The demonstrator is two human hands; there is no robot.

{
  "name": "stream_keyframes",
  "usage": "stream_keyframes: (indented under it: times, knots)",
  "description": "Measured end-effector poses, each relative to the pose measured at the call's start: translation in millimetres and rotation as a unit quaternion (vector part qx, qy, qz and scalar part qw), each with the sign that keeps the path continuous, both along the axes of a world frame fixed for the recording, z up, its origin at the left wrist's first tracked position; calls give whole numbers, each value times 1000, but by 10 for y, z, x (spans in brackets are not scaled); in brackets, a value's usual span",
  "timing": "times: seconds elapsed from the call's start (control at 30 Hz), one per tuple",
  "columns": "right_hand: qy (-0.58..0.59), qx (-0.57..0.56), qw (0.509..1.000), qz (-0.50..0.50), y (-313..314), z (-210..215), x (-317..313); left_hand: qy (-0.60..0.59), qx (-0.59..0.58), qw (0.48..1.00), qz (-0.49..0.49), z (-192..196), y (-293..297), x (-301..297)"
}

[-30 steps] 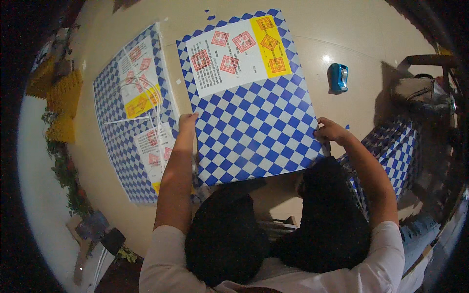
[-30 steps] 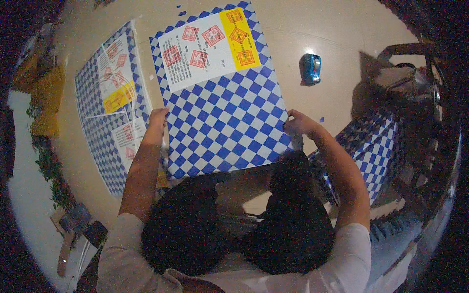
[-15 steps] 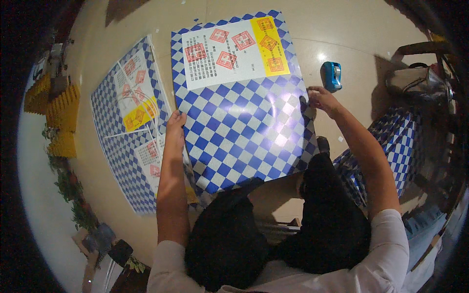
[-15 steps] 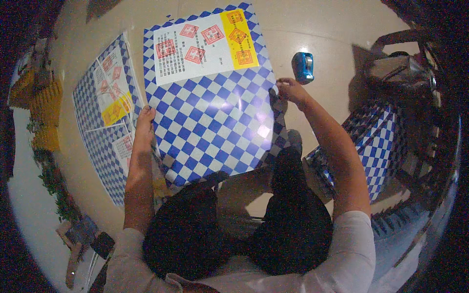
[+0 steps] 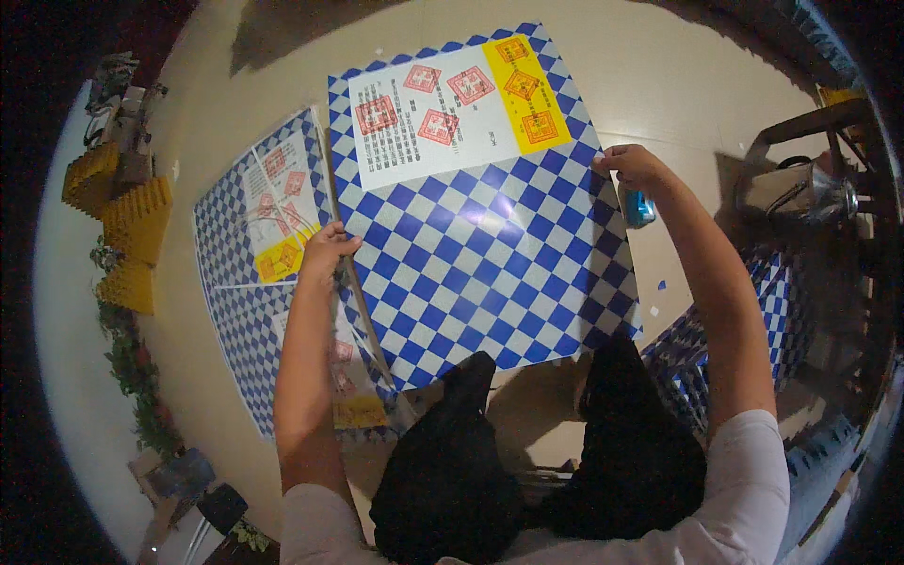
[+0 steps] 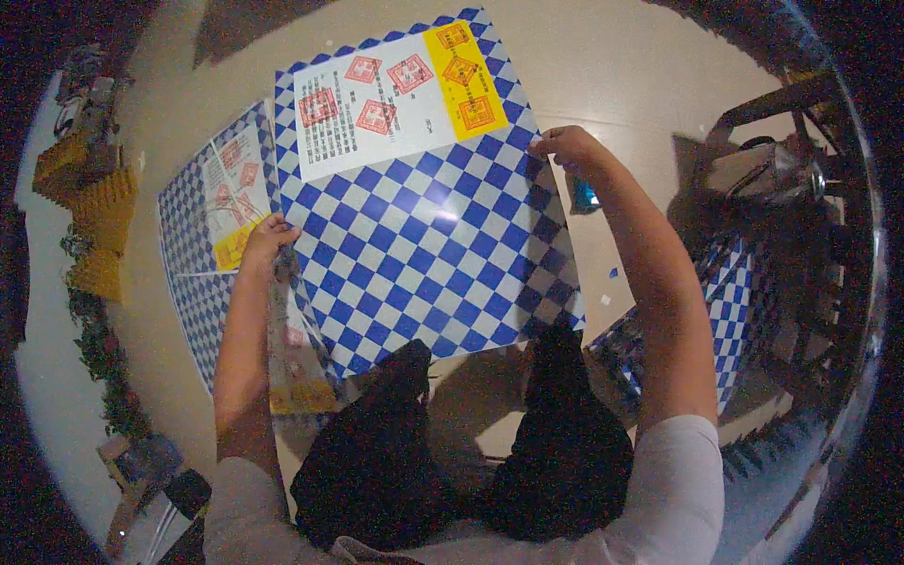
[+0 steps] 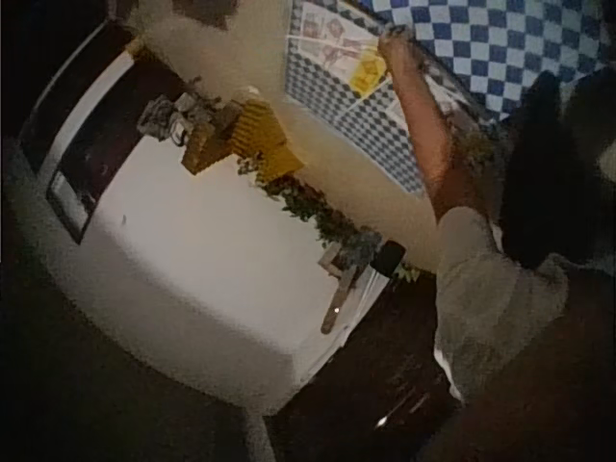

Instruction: The person sits on the floor and assembles a small paper box by folding the edges and securing them with adhesive tape. They then pick up a larger flat sheet of patterned paper and begin folding it into a box shape.

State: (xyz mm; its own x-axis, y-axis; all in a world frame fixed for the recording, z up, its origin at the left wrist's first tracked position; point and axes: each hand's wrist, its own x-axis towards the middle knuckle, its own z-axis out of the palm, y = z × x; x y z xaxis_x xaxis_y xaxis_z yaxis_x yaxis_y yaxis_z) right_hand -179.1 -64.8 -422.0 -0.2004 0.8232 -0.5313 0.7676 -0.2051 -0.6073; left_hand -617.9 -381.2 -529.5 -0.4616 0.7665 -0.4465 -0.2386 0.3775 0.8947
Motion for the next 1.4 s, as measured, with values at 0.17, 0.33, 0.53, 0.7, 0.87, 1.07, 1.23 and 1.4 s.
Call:
stream_keyframes:
  times: [0.17, 0.33, 0.53, 0.7, 0.87, 1.07, 1.23, 1.4]
  knots:
    - [256, -131, 956, -51, -338, -15, 71, 24, -24, 998, -46, 235, -130, -79]
    - [345, -122, 928, -67, -474, -172, 336, -66, -19, 998, 14, 353, -108, 169]
    - [412, -70, 905, -83, -912, -181, 536, -128, 40, 989, 66, 570, -202, 435]
    - [439, 30, 896, -64, -1149, -454, 599, -43, 205, 975, 69, 146, -301, 253]
    - [498, 144, 855, -24, -1264, -533, 613, 95, 319, 943, -28, -266, -343, 214]
    - [462, 114, 877, 68, -1658, -613, 650, 119, 342, 929, -72, -763, -717, -149]
    - [339, 172, 923, 58, -2055, -1406, 876, 177, 284, 935, -113, -1201, -1058, 83]
    - [201, 203, 951, 122, -2479, -2109, 1118, 369, 178, 889, -205, -1495, -1416, 400]
